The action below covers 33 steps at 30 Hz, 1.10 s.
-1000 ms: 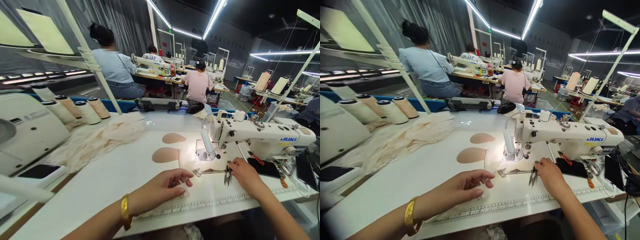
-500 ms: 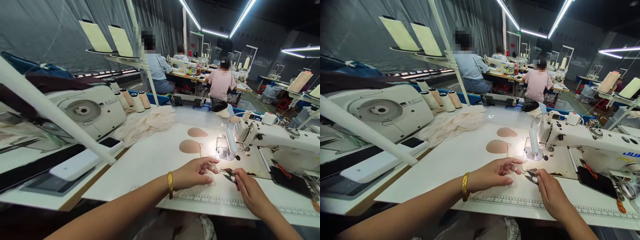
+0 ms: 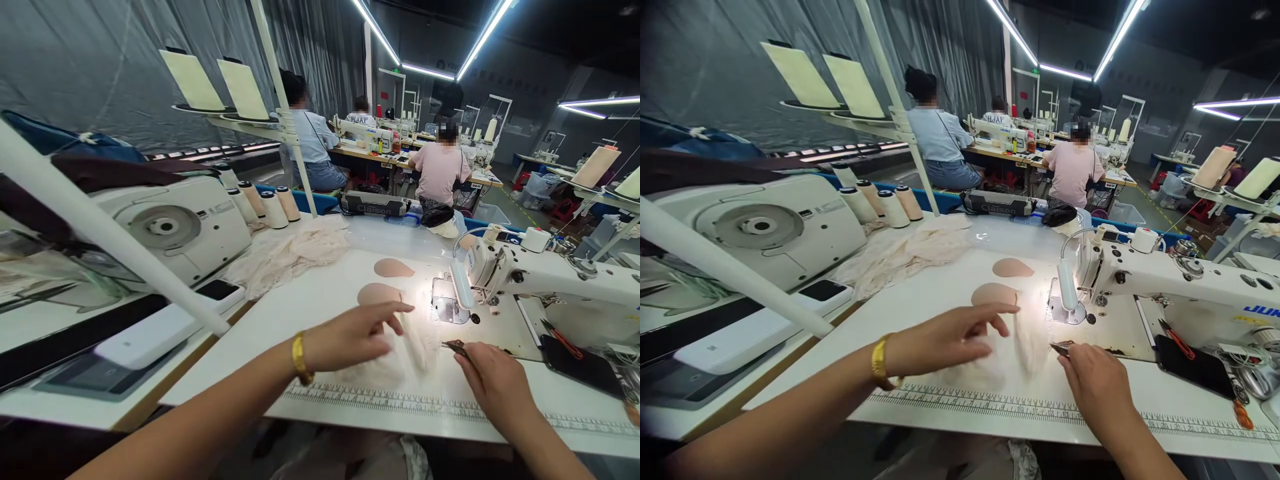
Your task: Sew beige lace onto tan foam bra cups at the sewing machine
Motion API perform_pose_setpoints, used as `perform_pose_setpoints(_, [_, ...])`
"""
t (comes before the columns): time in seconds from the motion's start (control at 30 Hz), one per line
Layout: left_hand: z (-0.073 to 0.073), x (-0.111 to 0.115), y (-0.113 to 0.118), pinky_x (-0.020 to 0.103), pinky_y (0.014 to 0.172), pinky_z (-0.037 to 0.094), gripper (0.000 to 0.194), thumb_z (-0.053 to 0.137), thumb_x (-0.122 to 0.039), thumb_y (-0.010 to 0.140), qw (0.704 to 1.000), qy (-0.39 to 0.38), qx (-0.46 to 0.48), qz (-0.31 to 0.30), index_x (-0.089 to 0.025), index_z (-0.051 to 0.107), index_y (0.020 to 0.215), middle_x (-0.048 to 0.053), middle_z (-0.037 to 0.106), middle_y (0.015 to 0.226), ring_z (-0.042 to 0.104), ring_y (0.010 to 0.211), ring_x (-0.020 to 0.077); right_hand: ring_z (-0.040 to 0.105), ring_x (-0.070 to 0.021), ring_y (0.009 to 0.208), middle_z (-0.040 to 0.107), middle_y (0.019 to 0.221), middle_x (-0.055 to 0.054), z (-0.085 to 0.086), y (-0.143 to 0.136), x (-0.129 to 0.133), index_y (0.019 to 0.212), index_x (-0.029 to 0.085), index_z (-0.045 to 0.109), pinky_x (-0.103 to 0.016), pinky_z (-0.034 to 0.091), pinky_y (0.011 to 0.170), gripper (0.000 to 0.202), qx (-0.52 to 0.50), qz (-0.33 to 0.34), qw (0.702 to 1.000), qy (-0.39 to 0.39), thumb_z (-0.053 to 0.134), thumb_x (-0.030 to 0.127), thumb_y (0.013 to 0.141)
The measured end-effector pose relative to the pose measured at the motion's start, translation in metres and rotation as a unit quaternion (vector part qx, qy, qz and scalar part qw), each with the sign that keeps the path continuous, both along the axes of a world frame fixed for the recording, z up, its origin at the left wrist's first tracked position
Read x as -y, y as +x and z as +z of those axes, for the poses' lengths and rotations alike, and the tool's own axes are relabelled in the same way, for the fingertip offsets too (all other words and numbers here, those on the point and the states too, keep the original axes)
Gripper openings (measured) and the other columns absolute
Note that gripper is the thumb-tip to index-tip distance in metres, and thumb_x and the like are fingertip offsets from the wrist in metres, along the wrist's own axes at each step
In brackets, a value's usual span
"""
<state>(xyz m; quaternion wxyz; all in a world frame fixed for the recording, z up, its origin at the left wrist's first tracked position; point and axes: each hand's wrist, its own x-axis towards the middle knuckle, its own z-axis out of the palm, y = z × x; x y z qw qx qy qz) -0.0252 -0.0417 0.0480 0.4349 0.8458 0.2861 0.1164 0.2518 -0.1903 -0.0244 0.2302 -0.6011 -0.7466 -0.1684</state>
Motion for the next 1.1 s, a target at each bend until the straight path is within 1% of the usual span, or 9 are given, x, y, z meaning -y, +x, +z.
perform_pose_setpoints(0.13, [0.020,-0.017,-0.038,0.043,0.096,0.048,0.043,0.053,-0.033,0.094,0.925,0.323,-0.019,0.199,-0.025,0.059,0.135,0.009,0.067,0.128,0.061,0.114,0.0306,0.061,-0.0247,0.073,0.068,0.081,-0.007,-0.011,0.056,0.017,0.103,0.023,0.065,-0.034,0.040,0.064,0.037,0.045,-0.078,0.996,0.018,0.038,0.047,0.108])
perform_pose_setpoints(0.23, [0.002,-0.007,-0.025,0.047,0.105,0.044,0.040,0.055,-0.024,0.094,0.916,0.392,-0.010,0.090,-0.023,0.058,0.133,0.010,0.062,0.136,0.055,0.126,0.0309,0.063,-0.0317,0.093,0.069,0.106,-0.014,-0.010,0.063,0.018,0.126,0.022,0.062,-0.043,0.048,0.075,0.039,0.026,-0.073,0.997,0.020,0.042,0.048,0.106])
perform_pose_setpoints(0.33, [-0.028,0.012,0.010,0.043,0.101,0.046,0.042,0.052,-0.005,0.088,0.915,0.401,-0.002,-0.048,-0.021,0.061,0.125,0.011,0.061,0.135,0.055,0.121,0.0288,0.063,-0.0275,0.101,0.067,0.110,-0.011,-0.003,0.035,0.006,0.129,0.024,0.059,-0.042,0.053,0.085,0.028,-0.076,0.029,0.996,-0.030,0.047,0.030,0.105])
perform_pose_setpoints(0.53, [-0.066,0.020,0.049,0.036,0.085,0.047,0.029,0.057,0.002,0.083,0.898,0.435,0.006,-0.059,-0.020,0.066,0.100,0.007,0.064,0.109,0.057,0.097,0.0241,0.060,-0.0228,0.095,0.064,0.106,-0.008,0.002,-0.017,-0.033,0.127,0.025,0.060,-0.036,0.055,0.077,0.039,-0.124,0.124,0.981,-0.079,0.051,0.006,0.094])
perform_pose_setpoints(0.7, [-0.070,0.023,0.037,0.033,0.076,0.045,0.025,0.051,0.005,0.083,0.885,0.460,0.024,-0.072,-0.018,0.056,0.077,0.005,0.064,0.092,0.054,0.082,0.0197,0.056,-0.0193,0.082,0.058,0.087,-0.002,0.001,-0.023,-0.045,0.087,0.023,0.062,-0.030,0.048,0.069,0.016,-0.183,0.112,0.968,-0.133,0.054,0.011,0.095])
perform_pose_setpoints(0.83, [-0.049,0.030,0.023,0.038,0.095,0.046,0.016,0.050,-0.006,0.090,0.944,0.303,0.112,-0.057,-0.020,0.055,0.084,0.006,0.068,0.107,0.059,0.103,0.0224,0.058,-0.0217,0.097,0.062,0.104,-0.006,0.008,-0.022,-0.036,0.091,0.023,0.057,-0.035,0.050,0.081,0.012,-0.325,0.126,0.929,-0.121,0.049,0.024,0.101])
perform_pose_setpoints(0.93, [-0.032,0.032,0.023,0.034,0.083,0.049,0.009,0.057,-0.024,0.091,0.986,0.053,0.156,0.005,-0.020,0.053,0.084,0.002,0.064,0.089,0.060,0.088,0.0197,0.060,-0.0210,0.098,0.063,0.108,-0.006,0.014,-0.028,-0.030,0.089,0.024,0.054,-0.033,0.051,0.081,0.019,-0.511,0.132,0.831,-0.174,0.053,0.038,0.101])
perform_pose_setpoints(1.03, [-0.025,0.030,0.032,0.028,0.071,0.046,0.025,0.069,-0.038,0.086,0.954,-0.197,0.223,0.040,-0.020,0.052,0.086,-0.001,0.057,0.080,0.055,0.076,0.0156,0.052,-0.0154,0.073,0.055,0.080,0.002,0.020,-0.036,-0.030,0.084,0.024,0.053,-0.026,0.045,0.067,0.031,-0.660,0.124,0.721,-0.170,0.063,0.051,0.095])
perform_pose_setpoints(1.1, [-0.023,0.028,0.037,0.028,0.075,0.046,0.033,0.077,-0.040,0.079,0.919,-0.299,0.256,0.030,-0.019,0.054,0.091,-0.001,0.058,0.083,0.056,0.081,0.0160,0.047,-0.0141,0.070,0.051,0.076,0.003,0.023,-0.040,-0.030,0.091,0.024,0.058,-0.025,0.042,0.065,0.034,-0.700,0.127,0.684,-0.161,0.072,0.055,0.088])
